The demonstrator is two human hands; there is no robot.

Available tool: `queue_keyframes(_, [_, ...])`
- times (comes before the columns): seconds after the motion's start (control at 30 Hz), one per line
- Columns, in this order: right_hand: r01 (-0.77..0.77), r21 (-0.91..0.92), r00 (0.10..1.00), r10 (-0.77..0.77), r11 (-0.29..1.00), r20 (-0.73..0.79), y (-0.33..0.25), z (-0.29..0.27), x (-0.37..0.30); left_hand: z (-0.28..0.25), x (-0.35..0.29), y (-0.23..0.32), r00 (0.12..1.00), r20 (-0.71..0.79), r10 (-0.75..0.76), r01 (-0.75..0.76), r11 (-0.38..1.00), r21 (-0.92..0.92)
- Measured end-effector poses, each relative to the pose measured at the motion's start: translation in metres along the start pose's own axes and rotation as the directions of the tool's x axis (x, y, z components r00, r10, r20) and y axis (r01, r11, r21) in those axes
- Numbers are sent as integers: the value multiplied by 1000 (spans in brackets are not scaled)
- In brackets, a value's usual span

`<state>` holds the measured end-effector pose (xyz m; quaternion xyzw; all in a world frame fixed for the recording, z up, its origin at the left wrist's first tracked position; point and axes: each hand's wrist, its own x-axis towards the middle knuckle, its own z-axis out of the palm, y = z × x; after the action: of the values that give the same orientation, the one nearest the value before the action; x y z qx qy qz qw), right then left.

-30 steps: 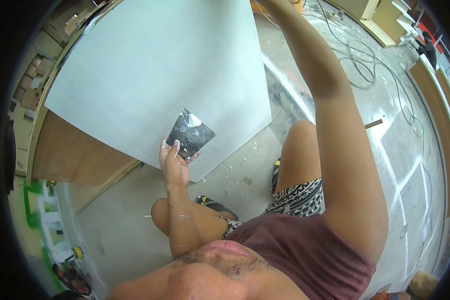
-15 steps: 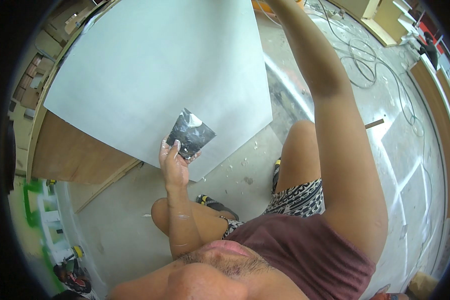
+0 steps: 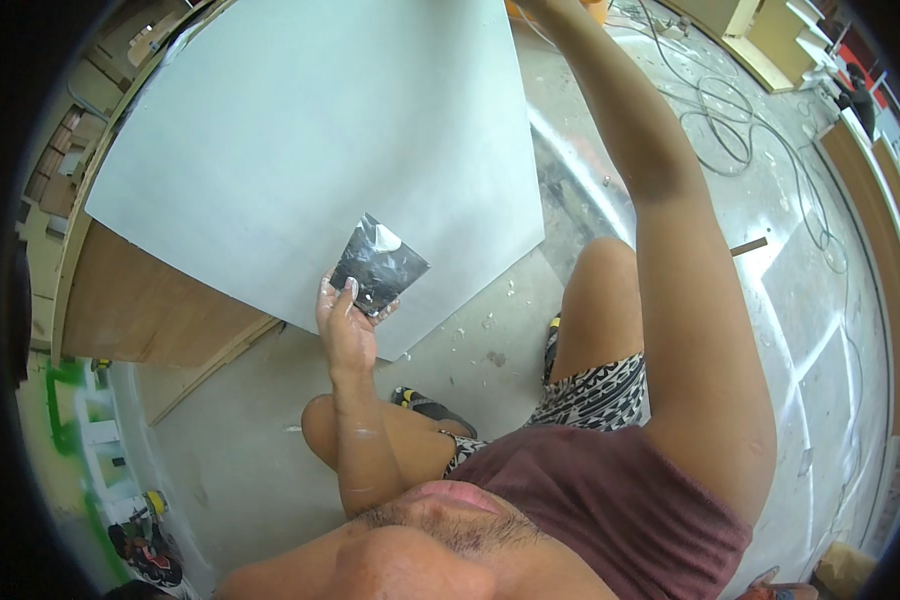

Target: The person mixes putty between two putty knives, scoops additional compound from a bucket, and applies the putty onto a white board using the putty knife.

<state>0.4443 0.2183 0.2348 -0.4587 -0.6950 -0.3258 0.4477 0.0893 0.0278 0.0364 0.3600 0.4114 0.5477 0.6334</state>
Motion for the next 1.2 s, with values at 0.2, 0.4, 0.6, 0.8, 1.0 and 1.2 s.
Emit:
queue_keyframes(0.2, [-25, 24, 984, 20, 999, 174, 10, -10, -20, 1, 0, -2, 1000, 29, -9, 8, 1000, 1])
queue_keyframes(0.4, [-165, 7, 968, 160, 986, 192, 15, -11, 34, 1, -1, 1, 999, 24, -22, 22, 1000, 9])
queue_keyframes(0.6, [115, 89, 992, -119, 989, 37, 20, 6, -22, -1, -1, 0, 1000, 4, -9, 9, 1000, -14])
queue_keyframes(0.8, [83, 12, 987, -84, 996, 135, -3, 34, -123, -13, -3, 4, 998, -55, -12, 12, 1000, -9])
queue_keyframes(1.0, [55, -156, 926, 8, 986, 378, 3, 47, -252, -3, 0, 7, 998, 49, -49, 49, 999, 2])
queue_keyframes(1.2, [-113, -163, 899, 171, 980, 403, -21, 21, -243, 0, 3, 3, 997, 63, -40, 40, 999, 8])
